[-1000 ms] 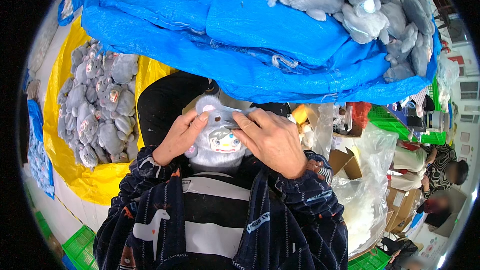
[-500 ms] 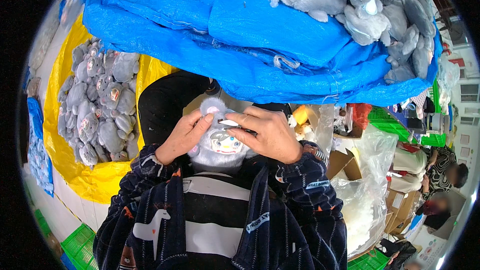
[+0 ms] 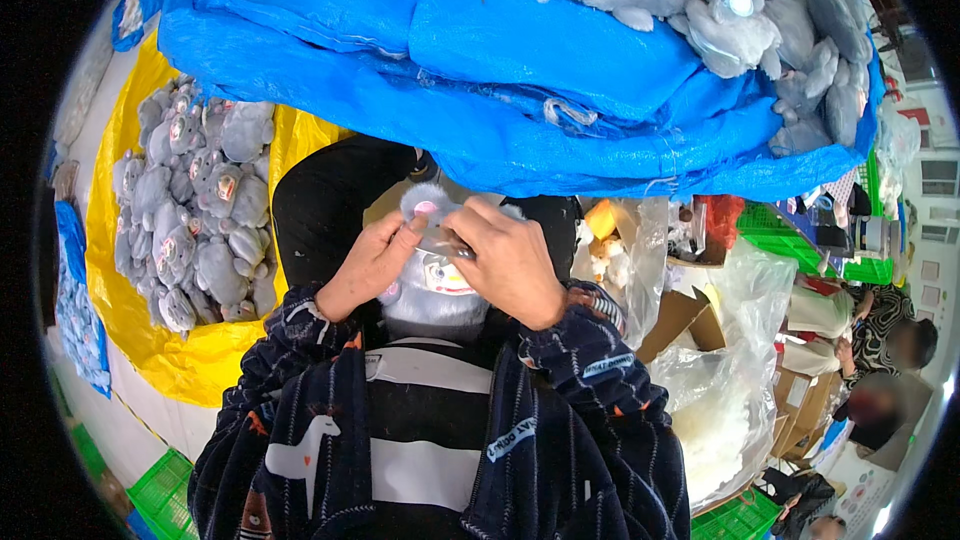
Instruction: The person sits on the floor and stuffs white filling into gray bear-shaped plush toys using a small tool. They repeatedly open the toy, insert filling, and close the opening, then place the finished toy into a large blue bag.
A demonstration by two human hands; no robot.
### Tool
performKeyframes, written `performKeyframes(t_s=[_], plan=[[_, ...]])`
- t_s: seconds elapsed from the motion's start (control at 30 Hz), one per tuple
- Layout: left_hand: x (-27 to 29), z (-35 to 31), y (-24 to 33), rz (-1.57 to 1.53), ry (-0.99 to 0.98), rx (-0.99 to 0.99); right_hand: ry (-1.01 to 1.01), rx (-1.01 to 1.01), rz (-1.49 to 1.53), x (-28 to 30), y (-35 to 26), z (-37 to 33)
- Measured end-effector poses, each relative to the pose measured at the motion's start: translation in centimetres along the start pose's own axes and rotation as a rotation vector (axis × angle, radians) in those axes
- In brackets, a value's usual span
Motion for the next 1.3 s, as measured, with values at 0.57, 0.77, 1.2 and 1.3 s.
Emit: performKeyframes(t_s=[0.57, 0.77, 1.2, 1.3], plan=[[-0.2, -3.3, -4.9, -1.292, -0.001, 0.1, 0.112, -0.549, 0.963, -6.3, 7.9, -7.4], [-1.5, -6.9, -7.3, -0.7, 0.006, 0.023, 0.248, -0.513, 1.081, -7.2, 9.1, -7.9], [2.2, -5.0, -4.6, -0.447, 0.203, -0.082, 0.345, -0.181, -0.014, 2.4, 1.7, -5.2], [1.4, -4.3, -2.8, -0.516, 0.111, -0.058, 0.184, -0.033, -0.038, 1.7, -2.1, -3.3]])
Point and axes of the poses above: each hand's wrist, its own z-axis towards the middle knuckle, its own x-axis out of the back of the hand, y = z × x, the point moved 9 cm from there along z, towards the middle knuckle, and after that the axes turned 13 degrees about -y, right-handed, at the moved point
